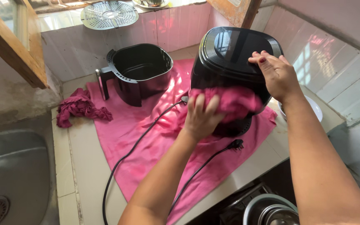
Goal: The person wipes the exterior of a black air fryer with a pink cloth, then wipes the power cord and plug with the cloth, and finally wipes the back and bottom of the unit, lifting it to reach the underside.
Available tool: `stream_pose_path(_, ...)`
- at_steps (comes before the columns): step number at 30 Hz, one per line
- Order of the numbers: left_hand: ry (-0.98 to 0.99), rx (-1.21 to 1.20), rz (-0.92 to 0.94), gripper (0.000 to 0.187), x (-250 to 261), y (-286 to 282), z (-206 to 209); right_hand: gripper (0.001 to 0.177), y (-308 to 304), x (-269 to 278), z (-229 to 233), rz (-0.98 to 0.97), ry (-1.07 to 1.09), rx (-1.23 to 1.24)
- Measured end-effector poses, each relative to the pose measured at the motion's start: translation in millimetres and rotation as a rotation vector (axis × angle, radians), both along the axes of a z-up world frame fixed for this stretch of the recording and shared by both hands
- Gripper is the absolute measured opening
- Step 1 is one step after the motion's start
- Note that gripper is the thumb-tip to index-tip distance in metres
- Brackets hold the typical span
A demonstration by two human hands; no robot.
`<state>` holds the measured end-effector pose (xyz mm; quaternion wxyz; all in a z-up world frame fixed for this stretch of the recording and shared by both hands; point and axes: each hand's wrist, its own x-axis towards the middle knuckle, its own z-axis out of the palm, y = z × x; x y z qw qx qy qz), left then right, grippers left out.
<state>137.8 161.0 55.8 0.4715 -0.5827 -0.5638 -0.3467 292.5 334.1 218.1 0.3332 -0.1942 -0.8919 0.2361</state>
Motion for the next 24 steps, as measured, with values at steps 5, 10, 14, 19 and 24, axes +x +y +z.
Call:
stream_pose_path(5, -0.281, 0.062, -0.022, 0.043, -17.5, 24.9, 33.2, 0.042, -0.6, -1.7, -3.7, -0.020, 0.020, 0.042)
stream_pose_path(10, -0.562, 0.063, 0.033, 0.051, -5.8, -1.9, -41.2, 0.030, -7.4, -3.8, -5.2, -0.086, 0.024, 0.074)
stream_pose_path(14, -0.788, -0.043, 0.028, 0.057, 3.8, -18.7, -62.4, 0.027, -15.4, -8.8, 3.8, -0.107, 0.025, 0.110)
stream_pose_path(19, -0.689, 0.170, -0.029, 0.046, 5.0, 17.7, 21.5, 0.026, -20.0, -18.9, 19.5, -0.298, -0.096, 0.034)
stream_pose_path(24, -1.070, 0.162, -0.080, 0.040, -36.2, 55.4, 48.7, 0.020, -20.5, -20.9, 6.6, -0.225, 0.076, 0.077)
